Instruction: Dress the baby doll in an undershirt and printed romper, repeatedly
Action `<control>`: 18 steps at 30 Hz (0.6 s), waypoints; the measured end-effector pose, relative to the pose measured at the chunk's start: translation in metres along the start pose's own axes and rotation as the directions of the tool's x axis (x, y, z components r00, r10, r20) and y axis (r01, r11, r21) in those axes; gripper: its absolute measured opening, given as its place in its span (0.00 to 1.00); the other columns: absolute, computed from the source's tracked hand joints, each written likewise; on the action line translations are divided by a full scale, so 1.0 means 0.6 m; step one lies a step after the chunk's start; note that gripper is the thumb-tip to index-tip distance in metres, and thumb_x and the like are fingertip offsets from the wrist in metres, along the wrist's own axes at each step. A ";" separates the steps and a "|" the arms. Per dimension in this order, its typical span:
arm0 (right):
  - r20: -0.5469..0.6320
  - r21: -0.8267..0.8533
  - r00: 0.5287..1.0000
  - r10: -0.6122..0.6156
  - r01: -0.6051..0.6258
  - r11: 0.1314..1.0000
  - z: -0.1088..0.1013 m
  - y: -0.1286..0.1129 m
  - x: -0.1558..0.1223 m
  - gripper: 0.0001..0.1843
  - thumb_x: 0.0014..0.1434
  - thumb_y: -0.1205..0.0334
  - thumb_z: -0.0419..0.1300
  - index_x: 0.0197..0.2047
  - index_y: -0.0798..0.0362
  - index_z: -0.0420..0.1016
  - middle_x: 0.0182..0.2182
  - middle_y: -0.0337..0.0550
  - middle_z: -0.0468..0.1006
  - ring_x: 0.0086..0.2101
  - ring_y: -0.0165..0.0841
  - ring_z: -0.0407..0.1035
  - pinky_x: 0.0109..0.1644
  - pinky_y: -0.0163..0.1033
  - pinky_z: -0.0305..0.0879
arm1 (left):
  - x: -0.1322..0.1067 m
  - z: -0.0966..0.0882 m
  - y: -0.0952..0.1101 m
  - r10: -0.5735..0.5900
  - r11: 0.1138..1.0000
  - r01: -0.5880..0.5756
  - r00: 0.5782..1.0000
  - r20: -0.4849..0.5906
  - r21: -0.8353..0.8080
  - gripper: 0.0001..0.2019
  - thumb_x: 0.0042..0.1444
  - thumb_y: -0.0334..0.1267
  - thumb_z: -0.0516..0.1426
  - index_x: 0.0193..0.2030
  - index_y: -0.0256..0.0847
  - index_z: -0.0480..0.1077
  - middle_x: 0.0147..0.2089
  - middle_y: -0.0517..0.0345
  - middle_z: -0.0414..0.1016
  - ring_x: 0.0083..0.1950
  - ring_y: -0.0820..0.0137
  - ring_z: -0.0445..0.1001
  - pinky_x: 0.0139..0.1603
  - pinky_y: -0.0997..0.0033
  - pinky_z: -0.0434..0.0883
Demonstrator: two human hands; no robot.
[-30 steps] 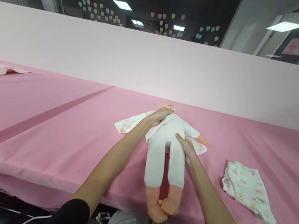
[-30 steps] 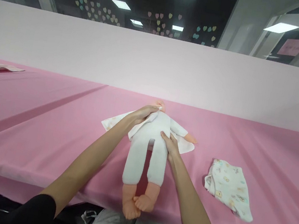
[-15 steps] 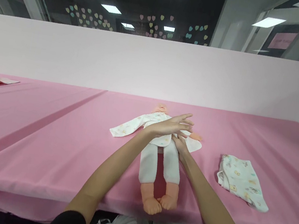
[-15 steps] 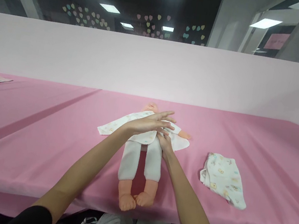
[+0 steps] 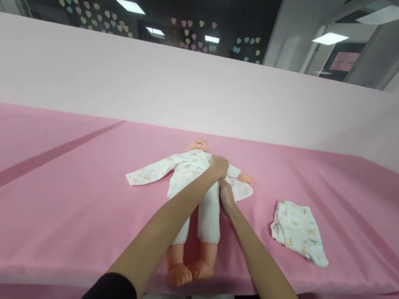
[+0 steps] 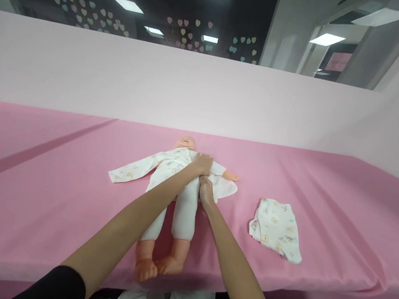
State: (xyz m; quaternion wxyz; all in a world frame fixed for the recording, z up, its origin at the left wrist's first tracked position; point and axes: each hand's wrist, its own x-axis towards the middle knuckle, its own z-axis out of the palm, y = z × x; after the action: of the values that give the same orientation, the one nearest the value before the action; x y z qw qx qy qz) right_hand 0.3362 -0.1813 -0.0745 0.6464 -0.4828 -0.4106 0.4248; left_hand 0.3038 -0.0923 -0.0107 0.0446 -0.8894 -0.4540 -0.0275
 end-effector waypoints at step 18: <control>-0.071 -0.797 0.987 -0.144 0.031 0.603 -0.021 0.001 0.048 0.16 0.55 0.69 0.46 0.39 0.56 0.74 0.39 0.48 0.77 0.42 0.35 0.70 0.49 0.38 0.62 | -0.008 -0.001 -0.032 -0.046 0.990 0.020 0.981 -0.191 -0.137 0.16 0.60 0.38 0.51 0.52 0.31 0.59 0.52 0.43 0.68 0.52 0.61 0.69 0.50 0.67 0.64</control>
State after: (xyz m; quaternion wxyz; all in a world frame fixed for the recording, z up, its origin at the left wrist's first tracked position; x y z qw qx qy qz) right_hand 0.3568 -0.1574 -0.0739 0.4107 -0.7243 -0.5370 0.1351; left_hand 0.2855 -0.0852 -0.0095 0.0282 -0.8758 -0.4595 -0.1449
